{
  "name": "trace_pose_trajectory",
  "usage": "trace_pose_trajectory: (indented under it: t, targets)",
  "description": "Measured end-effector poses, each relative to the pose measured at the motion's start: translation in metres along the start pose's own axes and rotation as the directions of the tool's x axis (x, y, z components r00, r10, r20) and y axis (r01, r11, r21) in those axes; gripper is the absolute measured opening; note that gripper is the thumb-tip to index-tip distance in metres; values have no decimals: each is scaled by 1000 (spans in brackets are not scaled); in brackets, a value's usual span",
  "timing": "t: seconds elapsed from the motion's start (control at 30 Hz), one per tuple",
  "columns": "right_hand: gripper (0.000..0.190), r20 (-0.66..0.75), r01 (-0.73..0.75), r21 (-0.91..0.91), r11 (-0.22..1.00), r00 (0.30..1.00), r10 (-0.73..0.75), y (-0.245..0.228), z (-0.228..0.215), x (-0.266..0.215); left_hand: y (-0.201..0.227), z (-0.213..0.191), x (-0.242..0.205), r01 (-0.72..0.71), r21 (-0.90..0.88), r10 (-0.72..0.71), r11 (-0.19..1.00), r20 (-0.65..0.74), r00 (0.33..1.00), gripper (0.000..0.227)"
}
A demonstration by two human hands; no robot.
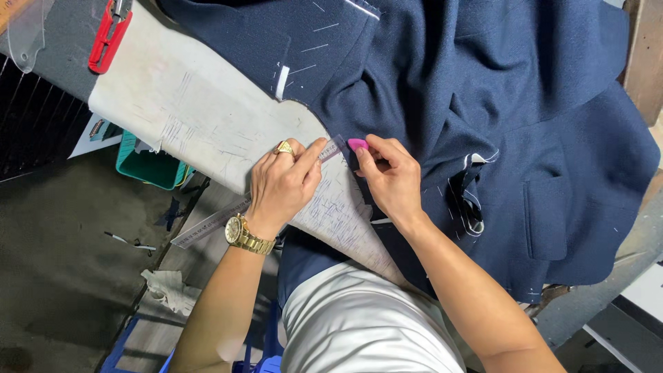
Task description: The person uses a ruler and a piece of tailor's chalk to mark lines on the dark blue fabric of a suit jacket. They adjust the fabric on a work surface and use a small plastic template to guide their markings near the seams and pockets.
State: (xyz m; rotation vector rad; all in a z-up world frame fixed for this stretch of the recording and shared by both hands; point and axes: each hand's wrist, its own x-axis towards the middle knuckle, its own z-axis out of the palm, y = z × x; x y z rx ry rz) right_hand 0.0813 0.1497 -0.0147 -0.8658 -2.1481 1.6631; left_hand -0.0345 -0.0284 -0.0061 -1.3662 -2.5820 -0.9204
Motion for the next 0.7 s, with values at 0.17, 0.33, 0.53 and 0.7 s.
trace_pose_trajectory:
  t: [0.17,0.33,0.53,0.7]
  targets:
    - [26,0,10,-10,1000,1000,-10,-1,0,0,0,1,0,-4,4,4,1000,-9,1000,29]
    - [27,8,48,-46,998,999,-48,3,3,1,0,1,0,-8,4,8,1000,-15,1000,28]
    - [24,38,106,-194,975,994,-101,4,6,2,-1,6,-2,-23,42,24,999,-35,999,27]
    - [21,25,75,-164,984,997,-71,-8,1,7,-3,6,-2,-22,41,24,999,-41,999,27]
